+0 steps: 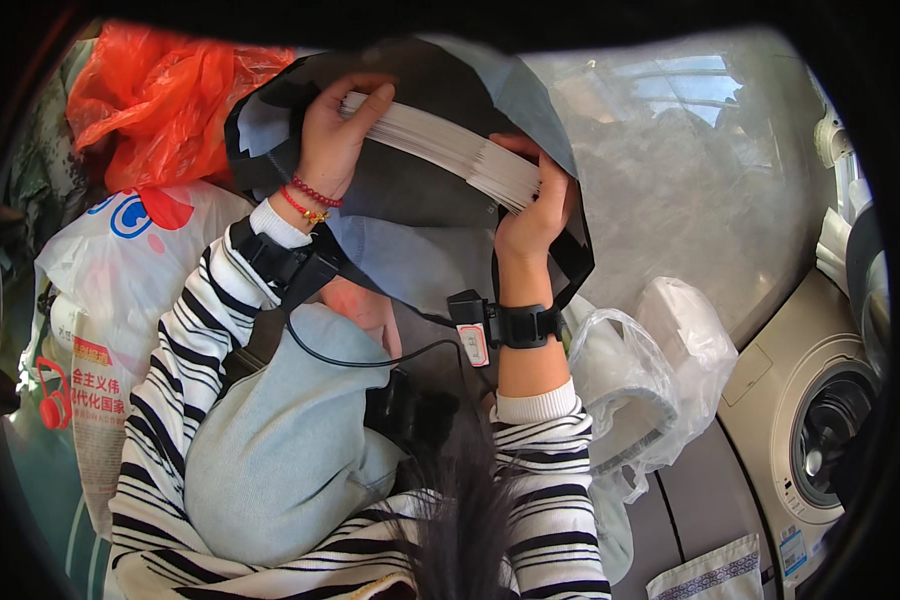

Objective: The person sits on the floor and uses a red pin to poke holes into white paper parts labeled 'slinger'. They repeatedly insert the pin, remove it, and place the parts into a black bag. The person then retrieves another part from a plastic bag and continues the process.

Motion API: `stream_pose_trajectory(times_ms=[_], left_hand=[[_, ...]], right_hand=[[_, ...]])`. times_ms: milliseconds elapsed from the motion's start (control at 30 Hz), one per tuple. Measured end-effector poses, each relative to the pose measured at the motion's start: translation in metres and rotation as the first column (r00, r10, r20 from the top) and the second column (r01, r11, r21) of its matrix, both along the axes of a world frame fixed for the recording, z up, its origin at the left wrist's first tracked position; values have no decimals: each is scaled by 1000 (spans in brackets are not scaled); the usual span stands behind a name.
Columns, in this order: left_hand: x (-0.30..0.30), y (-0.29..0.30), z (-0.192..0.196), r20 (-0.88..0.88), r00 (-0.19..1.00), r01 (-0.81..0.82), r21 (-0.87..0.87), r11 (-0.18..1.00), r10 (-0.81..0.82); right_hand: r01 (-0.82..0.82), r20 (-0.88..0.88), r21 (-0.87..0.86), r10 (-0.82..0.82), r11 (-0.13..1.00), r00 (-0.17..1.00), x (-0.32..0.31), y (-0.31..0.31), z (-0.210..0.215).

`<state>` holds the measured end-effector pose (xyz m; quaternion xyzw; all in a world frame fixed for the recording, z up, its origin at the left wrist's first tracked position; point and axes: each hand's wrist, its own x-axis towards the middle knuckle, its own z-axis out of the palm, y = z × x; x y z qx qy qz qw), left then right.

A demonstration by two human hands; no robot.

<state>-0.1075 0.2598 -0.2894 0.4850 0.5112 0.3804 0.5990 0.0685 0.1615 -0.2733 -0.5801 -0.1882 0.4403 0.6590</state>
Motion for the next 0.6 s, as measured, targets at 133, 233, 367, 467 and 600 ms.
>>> stream_pose_trajectory(times_ms=[133, 233, 367, 467, 600], left_hand=[[1, -3, -8, -79, 992, -87, 84, 993, 94], [-2, 0, -20, -166, 985, -34, 52, 998, 43], [-4, -1, -27, -83, 995, -43, 109, 993, 52], [-5, -4, -26, -42, 999, -26, 86, 996, 30], [-3, -3, -26, -85, 996, -18, 161, 987, 32]], right_hand=[[247, 76, 11, -247, 969, 966, -7, 0, 1], [129, 295, 30, -132, 991, 946, -12, -3, 12], [24, 797, -67, 39, 997, 603, -17, 10, 29], [38, 882, -433, 414, 901, 226, -23, 29, 31], [47, 896, -443, 440, 895, 66, -21, 37, 31]])
